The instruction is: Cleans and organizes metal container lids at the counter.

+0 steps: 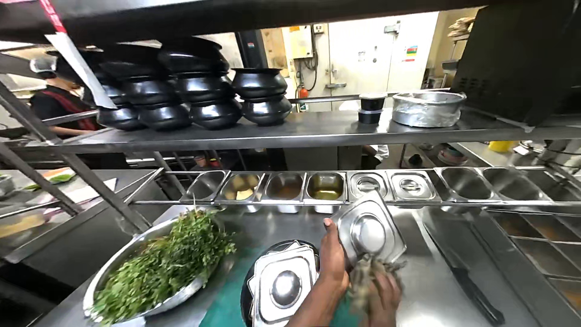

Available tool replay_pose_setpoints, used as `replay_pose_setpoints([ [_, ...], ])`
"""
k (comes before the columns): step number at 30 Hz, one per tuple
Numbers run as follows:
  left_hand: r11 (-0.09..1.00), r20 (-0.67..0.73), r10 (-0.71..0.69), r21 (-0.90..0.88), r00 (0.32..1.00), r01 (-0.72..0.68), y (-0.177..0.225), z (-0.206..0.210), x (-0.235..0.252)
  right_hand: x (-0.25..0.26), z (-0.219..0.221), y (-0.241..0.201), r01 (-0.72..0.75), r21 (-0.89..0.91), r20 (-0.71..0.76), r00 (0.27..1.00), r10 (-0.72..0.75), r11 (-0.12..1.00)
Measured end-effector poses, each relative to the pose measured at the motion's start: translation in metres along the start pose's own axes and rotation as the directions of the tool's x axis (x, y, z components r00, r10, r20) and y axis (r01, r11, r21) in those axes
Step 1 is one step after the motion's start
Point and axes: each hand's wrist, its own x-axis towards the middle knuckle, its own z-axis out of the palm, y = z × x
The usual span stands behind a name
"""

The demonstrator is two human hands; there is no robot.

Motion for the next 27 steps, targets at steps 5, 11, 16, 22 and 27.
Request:
replay_pose_setpoints([
  [5,0.967,0.181,-0.055,-0.236,0.982,0.098,0.003,0.010,-0.004,0.062,0.005,-0.009,0.260,-0.213,0.077,0.965,-0.249,0.942],
  [11,0.995,0.017,0.097,-0.038,0.995,-0.097,-0.005,0.013,-0.014,0.156,-0.015,0.001,0.064,-0.220,0.118,0.992,-0.038,0.973],
  [16,0.989,0.016,0.122,0.084,0.992,-0.123,0.012,-0.006,-0.001,0.164,-0.070,0.060,-0.768,0.413,0.229,0.608,0.760,0.490],
  [22,0.991,0.014,0.093,0.098,0.996,-0.094,-0.016,0.017,0.026,0.107,-0.101,0.011,-0.278,0.469,0.303,0.942,0.142,0.838],
  [27,0.800,0.719,-0.253,-0.220,0.647,0.558,-0.007,-0.027,0.009,0.056,-0.086,0.024,0.549,-0.235,0.273,0.829,-0.488,0.802],
])
